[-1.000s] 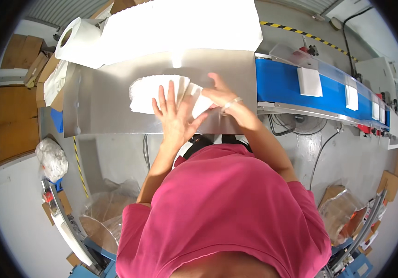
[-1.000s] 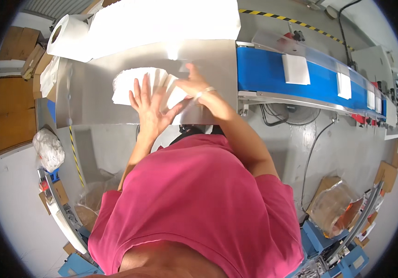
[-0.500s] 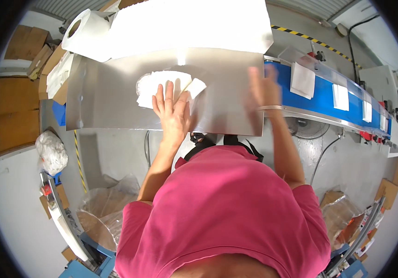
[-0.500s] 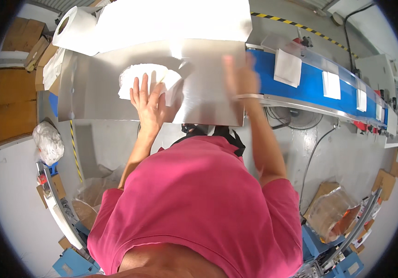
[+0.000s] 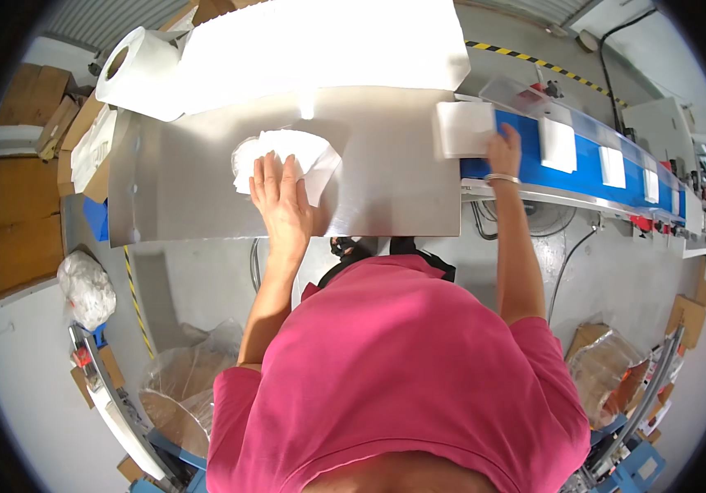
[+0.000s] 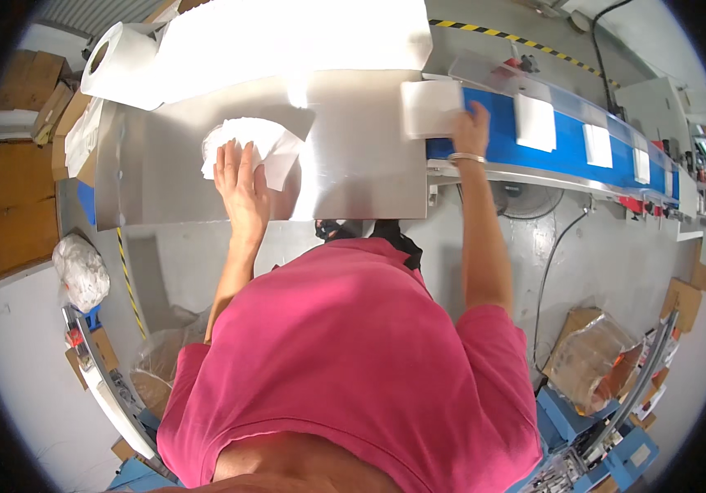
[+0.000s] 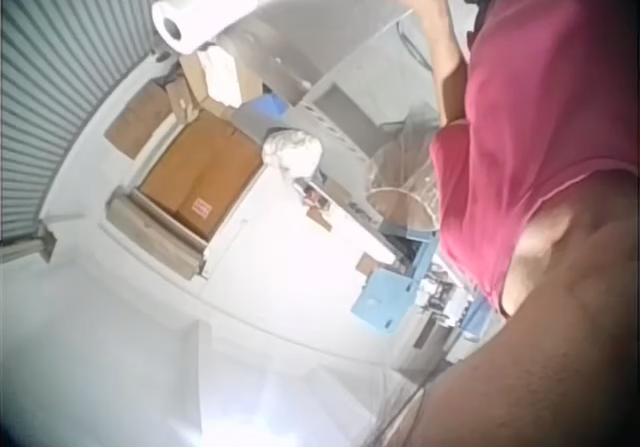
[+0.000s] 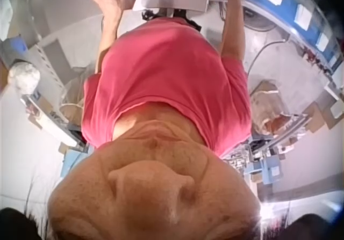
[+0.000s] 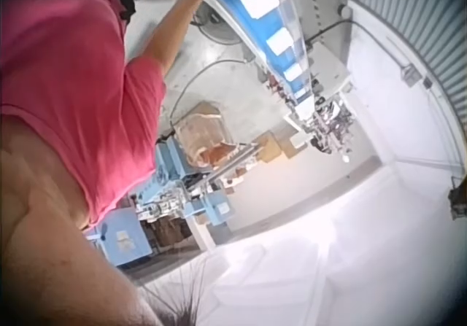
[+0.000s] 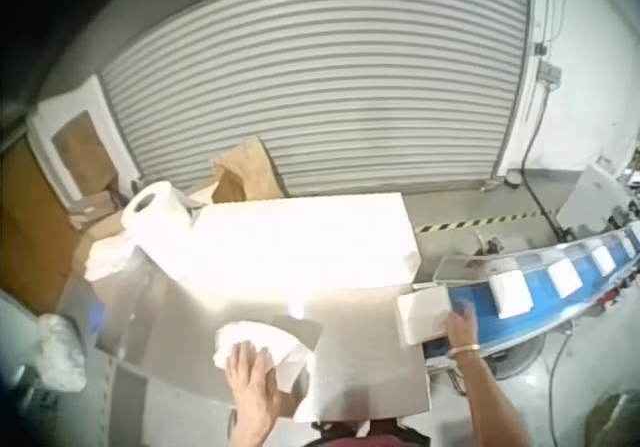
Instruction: Loading stacks of paper products onto a conveyor belt for packaging.
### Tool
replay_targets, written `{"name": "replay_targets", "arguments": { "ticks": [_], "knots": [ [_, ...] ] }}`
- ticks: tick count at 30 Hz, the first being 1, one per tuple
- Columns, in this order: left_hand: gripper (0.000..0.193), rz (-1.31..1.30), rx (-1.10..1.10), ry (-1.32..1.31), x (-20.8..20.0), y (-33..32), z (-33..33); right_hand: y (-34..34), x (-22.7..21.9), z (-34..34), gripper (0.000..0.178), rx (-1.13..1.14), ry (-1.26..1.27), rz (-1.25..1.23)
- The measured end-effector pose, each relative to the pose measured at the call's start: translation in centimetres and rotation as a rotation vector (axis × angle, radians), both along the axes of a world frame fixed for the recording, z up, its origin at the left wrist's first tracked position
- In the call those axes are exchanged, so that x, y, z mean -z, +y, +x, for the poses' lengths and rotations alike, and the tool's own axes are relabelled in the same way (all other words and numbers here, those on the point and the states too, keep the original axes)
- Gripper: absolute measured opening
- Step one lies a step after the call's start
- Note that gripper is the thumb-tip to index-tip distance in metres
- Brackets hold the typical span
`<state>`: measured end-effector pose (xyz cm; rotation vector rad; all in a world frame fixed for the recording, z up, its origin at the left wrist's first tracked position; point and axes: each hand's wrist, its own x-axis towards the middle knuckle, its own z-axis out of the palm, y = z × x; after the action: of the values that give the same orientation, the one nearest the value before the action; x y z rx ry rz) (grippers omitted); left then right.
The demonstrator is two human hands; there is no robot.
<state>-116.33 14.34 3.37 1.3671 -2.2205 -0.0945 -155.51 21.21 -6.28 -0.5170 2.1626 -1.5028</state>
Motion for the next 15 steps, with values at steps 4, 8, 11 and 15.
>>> {"name": "replay_targets", "arguments": {
  "ticks": [4,8,11,15],
  "knots": [
    [0.043,-0.05,0.022,0.076,-0.3,0.3,-0.5,0.2,-5.0,1.8,0.052,0.181,1.45,0.398],
    [0.035,-0.063,0.085,0.063,-0.5,0.9,-0.6,-4.7,-8.3,13.1,0.073,-0.449,0.213,0.354],
    [0.028,-0.081,0.151,0.02,-0.4,0.9,-0.6,-6.7,-13.7,20.1,0.083,-0.717,-0.494,0.4],
    [0.051,0.012,0.072,0.083,-1.2,0.6,-1.2,-6.0,-9.7,19.2,0.072,-0.703,-0.485,0.217]
  ]
}}
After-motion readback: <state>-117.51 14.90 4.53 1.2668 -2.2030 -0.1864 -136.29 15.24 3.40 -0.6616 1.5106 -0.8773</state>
